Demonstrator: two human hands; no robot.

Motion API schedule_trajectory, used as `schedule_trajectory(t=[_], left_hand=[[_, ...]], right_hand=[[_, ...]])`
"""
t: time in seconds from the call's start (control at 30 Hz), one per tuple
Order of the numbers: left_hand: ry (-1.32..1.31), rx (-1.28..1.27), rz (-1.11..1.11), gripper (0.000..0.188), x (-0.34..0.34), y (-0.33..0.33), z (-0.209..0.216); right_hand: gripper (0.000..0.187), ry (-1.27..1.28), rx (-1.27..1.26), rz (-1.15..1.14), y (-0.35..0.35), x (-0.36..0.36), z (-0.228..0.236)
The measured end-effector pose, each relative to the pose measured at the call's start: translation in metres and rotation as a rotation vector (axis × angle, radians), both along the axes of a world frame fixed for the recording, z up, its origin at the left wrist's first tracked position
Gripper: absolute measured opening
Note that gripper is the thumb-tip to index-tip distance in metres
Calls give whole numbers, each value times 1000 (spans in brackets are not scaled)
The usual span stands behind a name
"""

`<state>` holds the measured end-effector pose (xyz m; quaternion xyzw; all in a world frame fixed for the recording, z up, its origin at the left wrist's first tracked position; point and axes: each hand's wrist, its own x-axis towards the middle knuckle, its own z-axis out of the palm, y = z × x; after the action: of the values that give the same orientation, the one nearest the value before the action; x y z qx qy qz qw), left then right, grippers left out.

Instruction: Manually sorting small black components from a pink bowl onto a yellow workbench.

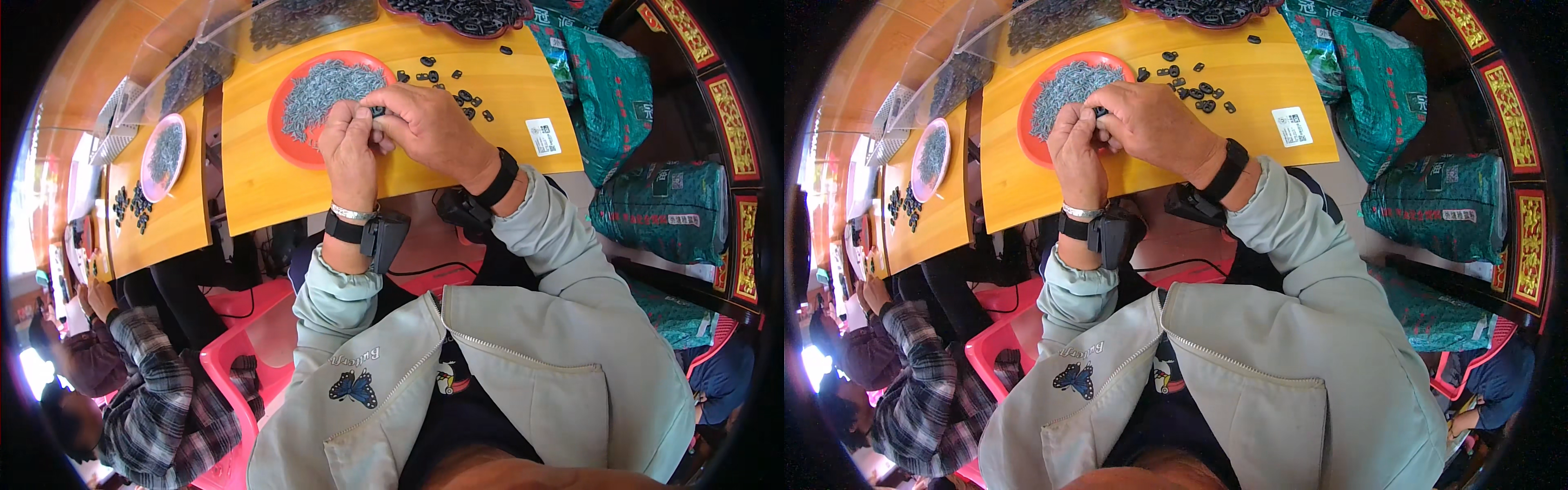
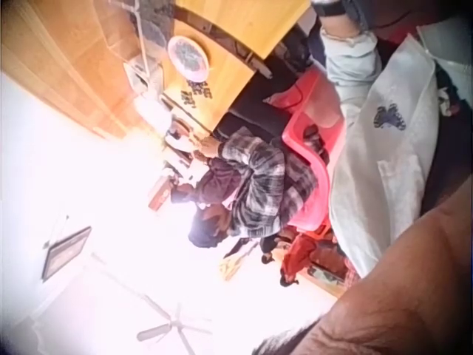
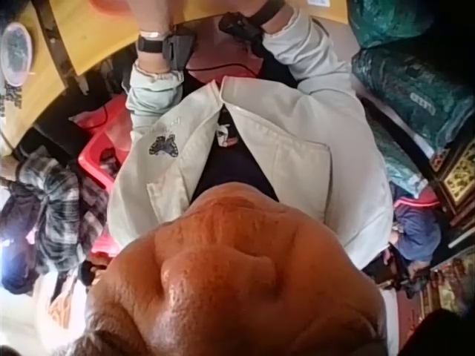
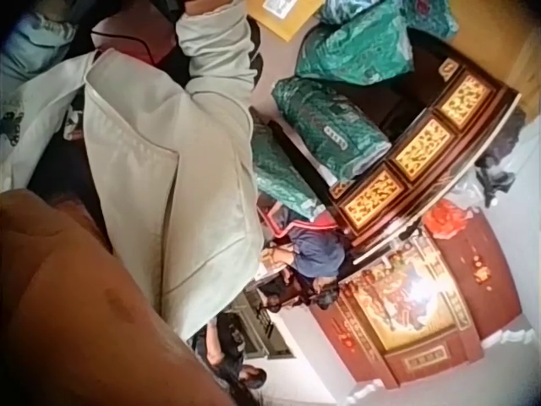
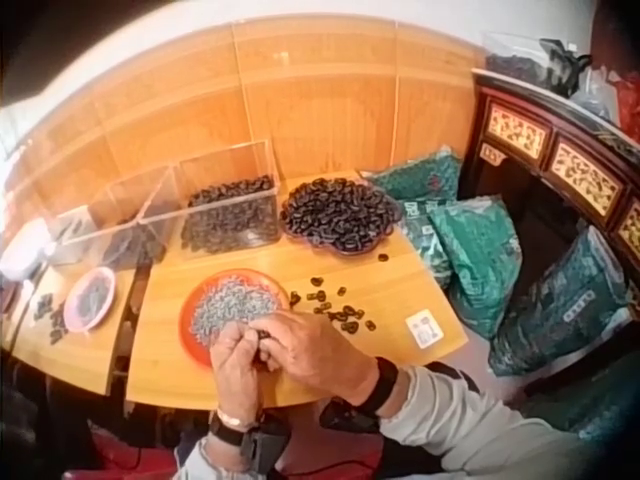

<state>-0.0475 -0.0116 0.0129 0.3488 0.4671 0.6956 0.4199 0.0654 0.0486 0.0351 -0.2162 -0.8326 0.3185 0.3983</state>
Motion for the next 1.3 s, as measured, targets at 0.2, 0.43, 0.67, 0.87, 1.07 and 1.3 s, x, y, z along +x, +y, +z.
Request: schedule_trajectory(t=[0.2,0.43,0.67,0.87,1.07,1.3], left_hand=[[-84,1,-5,17,-3,0,1],[-128,5,-15,16,0,0,1],[-50,10,53,17,0,5,-1],[44,16,58,15,-6,9,-5],[9,-51,3,14,-6,8,-8],[30,-28,89,13,-21,9,-4]], right_hand=[[15,15,133,-9,2,-4,-3],[13,16,172,7,5,-3,-5],[19,137,-434,105,4,-2,-4],[19,80,-443,129,9,-2,-3],[16,27,-458,108,4,1,5],[18,-154,-252,156,31,0,25]])
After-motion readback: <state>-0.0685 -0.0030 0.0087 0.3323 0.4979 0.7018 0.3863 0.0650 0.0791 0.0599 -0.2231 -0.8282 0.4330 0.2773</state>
